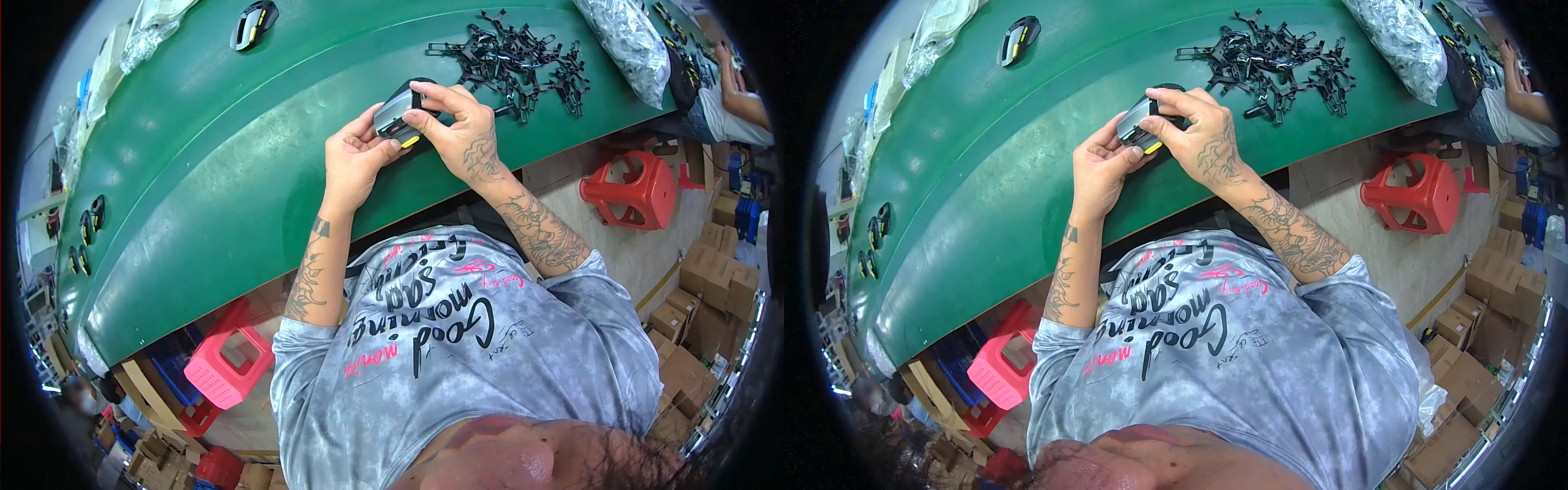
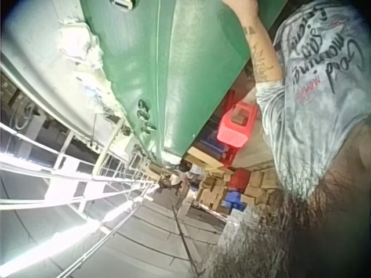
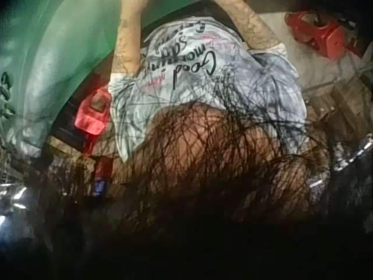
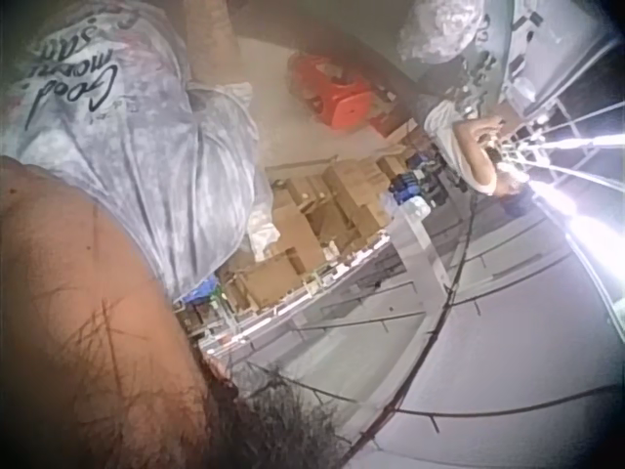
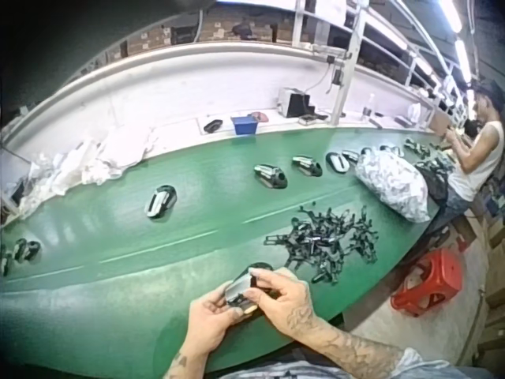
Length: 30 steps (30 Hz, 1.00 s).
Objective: The person assembles plastic components by hand, then places the finished parts into individual plastic bags on an assembly line.
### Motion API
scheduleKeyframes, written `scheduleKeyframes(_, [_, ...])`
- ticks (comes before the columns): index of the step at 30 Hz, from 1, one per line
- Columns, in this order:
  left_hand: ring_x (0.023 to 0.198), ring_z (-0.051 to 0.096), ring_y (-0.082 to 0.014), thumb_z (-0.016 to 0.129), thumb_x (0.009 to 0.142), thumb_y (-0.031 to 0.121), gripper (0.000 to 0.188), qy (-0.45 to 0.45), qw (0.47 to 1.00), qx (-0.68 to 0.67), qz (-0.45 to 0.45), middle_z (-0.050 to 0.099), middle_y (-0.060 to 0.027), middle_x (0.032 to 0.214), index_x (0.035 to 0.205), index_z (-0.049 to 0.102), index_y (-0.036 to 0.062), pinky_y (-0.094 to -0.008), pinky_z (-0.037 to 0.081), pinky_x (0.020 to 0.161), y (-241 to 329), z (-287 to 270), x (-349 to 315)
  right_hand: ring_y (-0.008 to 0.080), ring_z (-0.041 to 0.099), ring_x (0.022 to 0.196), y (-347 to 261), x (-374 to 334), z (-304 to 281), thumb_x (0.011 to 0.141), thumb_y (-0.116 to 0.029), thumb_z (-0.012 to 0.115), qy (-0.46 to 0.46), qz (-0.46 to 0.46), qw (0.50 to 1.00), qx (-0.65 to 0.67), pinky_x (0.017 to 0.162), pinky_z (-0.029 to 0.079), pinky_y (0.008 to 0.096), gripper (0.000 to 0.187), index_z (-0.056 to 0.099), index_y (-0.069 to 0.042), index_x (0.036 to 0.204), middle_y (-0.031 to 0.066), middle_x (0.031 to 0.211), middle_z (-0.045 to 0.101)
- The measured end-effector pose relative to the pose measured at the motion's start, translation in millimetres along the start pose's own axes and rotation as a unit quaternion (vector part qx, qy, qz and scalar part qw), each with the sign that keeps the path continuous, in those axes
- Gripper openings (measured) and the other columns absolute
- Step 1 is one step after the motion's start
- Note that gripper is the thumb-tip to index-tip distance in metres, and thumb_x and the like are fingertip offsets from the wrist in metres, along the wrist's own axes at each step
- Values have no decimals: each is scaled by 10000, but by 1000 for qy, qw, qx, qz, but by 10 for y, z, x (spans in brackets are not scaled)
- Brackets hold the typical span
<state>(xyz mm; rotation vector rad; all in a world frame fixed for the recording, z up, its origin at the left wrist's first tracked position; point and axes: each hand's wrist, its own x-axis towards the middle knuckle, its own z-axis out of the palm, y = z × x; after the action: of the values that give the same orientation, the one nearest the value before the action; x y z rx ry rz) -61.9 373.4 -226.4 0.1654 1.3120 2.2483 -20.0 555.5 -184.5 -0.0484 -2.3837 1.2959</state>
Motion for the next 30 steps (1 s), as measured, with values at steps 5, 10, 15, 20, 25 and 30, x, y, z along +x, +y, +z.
scheduleKeyframes(5, [1158,672,-262,675,881,-101,611,12,1000,-26,5,611,-201,1339,1447,448,-128,-409,617,973,37,-1,10,124,699,831,-31,29,-6,851,-203,847,3,57,998,22,721,527,265,402,734,-75,1215,88,983,768])
scheduleKeyframes(10, [1111,683,-229,706,907,-40,591,-1,1000,-24,7,643,-178,1288,1443,469,-114,-400,623,952,17,-70,39,143,702,831,42,-28,83,810,-180,882,44,-24,999,1,733,545,280,409,722,-27,1153,81,953,748])
scheduleKeyframes(15, [1060,695,-206,731,921,2,556,43,997,-17,59,674,-156,1233,1425,514,-90,-358,623,923,-24,-23,-23,217,693,926,-32,81,6,722,-268,936,40,-102,991,-76,793,571,305,753,575,-2,1328,120,1124,672])
scheduleKeyframes(20, [997,675,-159,733,937,24,525,22,993,31,110,678,-120,1193,1406,536,-104,-299,602,864,-78,-45,-31,197,655,1045,66,123,-98,723,-215,947,-128,116,976,130,935,543,339,943,405,5,1463,126,1291,572])
scheduleKeyframes(25, [987,704,-169,740,934,48,500,39,994,32,95,699,-131,1181,1386,563,-75,-276,620,810,-119,-108,-15,113,575,976,167,-10,99,710,-129,952,-37,54,991,121,876,536,276,832,406,-14,1327,36,1046,496])
scheduleKeyframes(30, [996,711,-185,726,949,67,488,59,995,25,78,694,-140,1187,1379,553,-87,-316,639,828,-105,-122,-13,117,575,1000,74,-18,175,767,-119,911,-13,115,964,238,906,528,283,758,423,-6,1336,42,1087,533])
